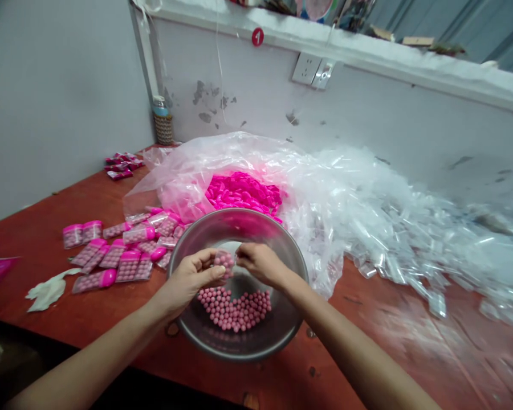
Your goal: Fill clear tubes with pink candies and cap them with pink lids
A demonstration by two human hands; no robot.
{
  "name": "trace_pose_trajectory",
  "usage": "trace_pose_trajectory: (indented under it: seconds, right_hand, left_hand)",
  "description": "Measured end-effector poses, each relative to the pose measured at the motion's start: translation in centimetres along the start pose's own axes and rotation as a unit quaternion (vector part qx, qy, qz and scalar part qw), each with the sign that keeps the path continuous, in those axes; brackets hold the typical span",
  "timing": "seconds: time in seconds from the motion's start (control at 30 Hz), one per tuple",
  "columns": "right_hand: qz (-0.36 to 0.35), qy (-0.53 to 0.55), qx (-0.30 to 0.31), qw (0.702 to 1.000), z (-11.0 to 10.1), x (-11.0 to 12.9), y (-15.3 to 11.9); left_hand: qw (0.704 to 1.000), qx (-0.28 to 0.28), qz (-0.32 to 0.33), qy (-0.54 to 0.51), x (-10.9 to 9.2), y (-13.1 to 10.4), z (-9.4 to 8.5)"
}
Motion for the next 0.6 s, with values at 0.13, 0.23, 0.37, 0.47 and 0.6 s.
trace_pose_trajectory:
  seconds: [0.13,0.23,0.37,0.47,0.6]
  right_hand:
    - [0.123,0.210,-0.118,0.963,-5.4,1.3,-0.1]
    - [0.114,0.259,-0.106,0.953,-5.9,3.8,-0.4]
    - [0.138,0.289,-0.112,0.941,-5.7,2.9,-0.6]
    - [0.189,0.225,-0.173,0.940,-7.6,-2.3,-0.2]
    - [0.268,0.054,-0.244,0.930,-10.8,-11.5,1.2]
  left_hand:
    - [0.996,0.005,0.033,0.078,-0.2,0.0,0.1]
    - [0.994,0.013,0.042,0.104,-0.4,-0.2,0.4]
    - [0.994,0.001,0.045,0.103,-0.5,-0.3,0.3]
    - [0.995,-0.013,0.023,0.098,0.1,-0.1,-0.2]
    - [0.995,-0.020,0.011,0.096,0.4,-0.2,-0.3]
Point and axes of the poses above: each hand's wrist, its own y-axis towards the middle knuckle, its own z-axis out of the palm, x = y × z, the point moved 8 cm from there along y, towards the middle knuckle, and after that the axes turned 14 degrees about -x, right-handed, at the moved point
